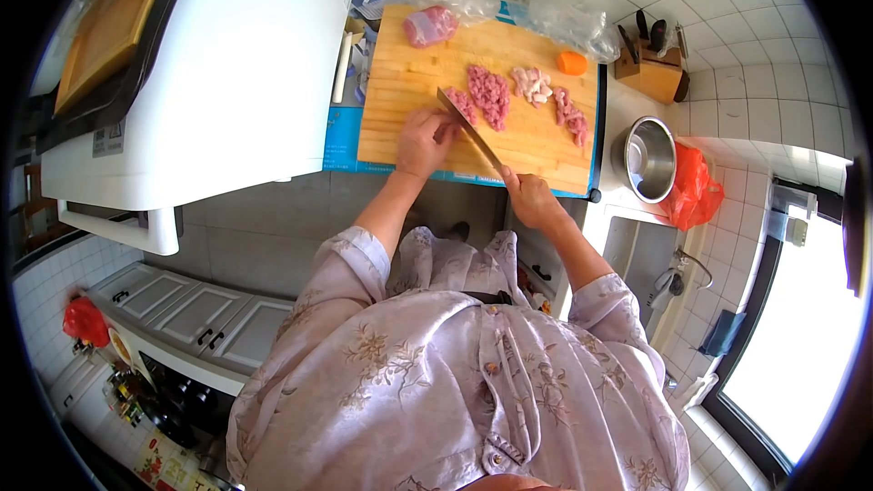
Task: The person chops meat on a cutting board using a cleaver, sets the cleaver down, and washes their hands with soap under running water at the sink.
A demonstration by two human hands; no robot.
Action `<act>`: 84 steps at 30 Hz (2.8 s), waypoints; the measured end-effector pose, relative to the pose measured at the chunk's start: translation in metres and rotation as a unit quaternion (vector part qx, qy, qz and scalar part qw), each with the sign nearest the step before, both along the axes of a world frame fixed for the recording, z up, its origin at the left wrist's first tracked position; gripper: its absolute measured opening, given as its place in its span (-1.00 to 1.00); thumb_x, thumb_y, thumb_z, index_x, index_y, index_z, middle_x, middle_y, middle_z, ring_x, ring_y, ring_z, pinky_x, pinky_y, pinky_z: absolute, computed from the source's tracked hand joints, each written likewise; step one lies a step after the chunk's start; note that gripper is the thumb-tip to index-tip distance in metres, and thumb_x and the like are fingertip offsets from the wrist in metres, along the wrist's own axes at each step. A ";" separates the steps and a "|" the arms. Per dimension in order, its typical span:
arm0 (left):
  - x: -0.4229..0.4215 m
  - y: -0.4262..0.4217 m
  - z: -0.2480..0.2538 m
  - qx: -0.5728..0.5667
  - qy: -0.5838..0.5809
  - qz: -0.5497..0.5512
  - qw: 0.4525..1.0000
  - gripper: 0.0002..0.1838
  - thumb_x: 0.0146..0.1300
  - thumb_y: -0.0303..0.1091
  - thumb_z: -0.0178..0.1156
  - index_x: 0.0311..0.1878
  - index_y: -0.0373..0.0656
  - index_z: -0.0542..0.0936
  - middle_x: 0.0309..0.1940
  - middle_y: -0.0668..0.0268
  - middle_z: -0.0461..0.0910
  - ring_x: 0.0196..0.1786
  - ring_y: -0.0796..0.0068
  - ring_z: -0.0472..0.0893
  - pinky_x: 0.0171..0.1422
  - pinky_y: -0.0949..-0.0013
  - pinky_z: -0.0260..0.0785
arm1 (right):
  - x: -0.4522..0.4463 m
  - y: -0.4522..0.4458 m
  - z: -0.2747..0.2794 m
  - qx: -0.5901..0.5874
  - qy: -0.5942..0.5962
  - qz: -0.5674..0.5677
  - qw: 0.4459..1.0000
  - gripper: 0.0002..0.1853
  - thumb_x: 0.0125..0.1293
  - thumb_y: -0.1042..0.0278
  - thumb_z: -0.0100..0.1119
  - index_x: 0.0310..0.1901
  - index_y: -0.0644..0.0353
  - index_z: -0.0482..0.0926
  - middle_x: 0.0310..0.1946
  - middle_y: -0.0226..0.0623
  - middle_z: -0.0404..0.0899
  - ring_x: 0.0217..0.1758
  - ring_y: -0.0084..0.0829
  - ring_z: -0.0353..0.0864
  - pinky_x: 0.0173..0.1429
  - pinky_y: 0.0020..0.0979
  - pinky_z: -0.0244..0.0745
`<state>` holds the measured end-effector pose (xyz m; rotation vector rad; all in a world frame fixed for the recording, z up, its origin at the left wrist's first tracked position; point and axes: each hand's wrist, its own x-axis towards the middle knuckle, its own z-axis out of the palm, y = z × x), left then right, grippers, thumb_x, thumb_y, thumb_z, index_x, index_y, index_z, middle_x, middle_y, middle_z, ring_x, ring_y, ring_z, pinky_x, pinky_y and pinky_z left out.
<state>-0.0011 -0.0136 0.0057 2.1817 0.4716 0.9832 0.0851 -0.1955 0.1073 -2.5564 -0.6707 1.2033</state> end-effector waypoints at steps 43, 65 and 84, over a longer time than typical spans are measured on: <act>-0.001 -0.002 -0.006 -0.020 -0.001 0.000 1.000 -0.84 -0.16 -0.52 0.29 -0.42 -0.20 0.56 -0.41 0.21 0.52 -0.27 0.18 0.51 -0.19 0.27 0.39 | 0.008 0.009 -0.013 0.010 -0.027 0.097 0.995 -0.46 0.37 0.00 -0.32 -0.08 0.39 0.45 -0.31 0.23 0.51 -0.15 0.14 0.50 -0.06 -0.09 0.40; -0.008 -0.004 -0.002 -0.001 0.008 -0.001 1.000 -0.83 -0.18 -0.56 0.27 -0.45 -0.17 0.53 -0.43 0.25 0.53 -0.32 0.17 0.49 -0.24 0.23 0.36 | -0.003 0.006 -0.018 0.017 0.037 0.067 0.997 -0.45 0.36 -0.01 -0.29 -0.10 0.41 0.47 -0.30 0.29 0.50 -0.16 0.18 0.49 -0.03 -0.06 0.39; 0.009 -0.001 -0.009 -0.080 0.062 0.021 0.995 -0.83 -0.16 -0.56 0.27 -0.44 -0.20 0.52 -0.43 0.22 0.51 -0.30 0.16 0.47 -0.20 0.22 0.35 | 0.013 0.015 -0.016 -0.018 0.002 -0.009 1.000 -0.26 0.33 -0.25 -0.42 -0.16 0.37 0.55 -0.20 0.27 0.50 -0.04 0.16 0.46 0.10 -0.09 0.31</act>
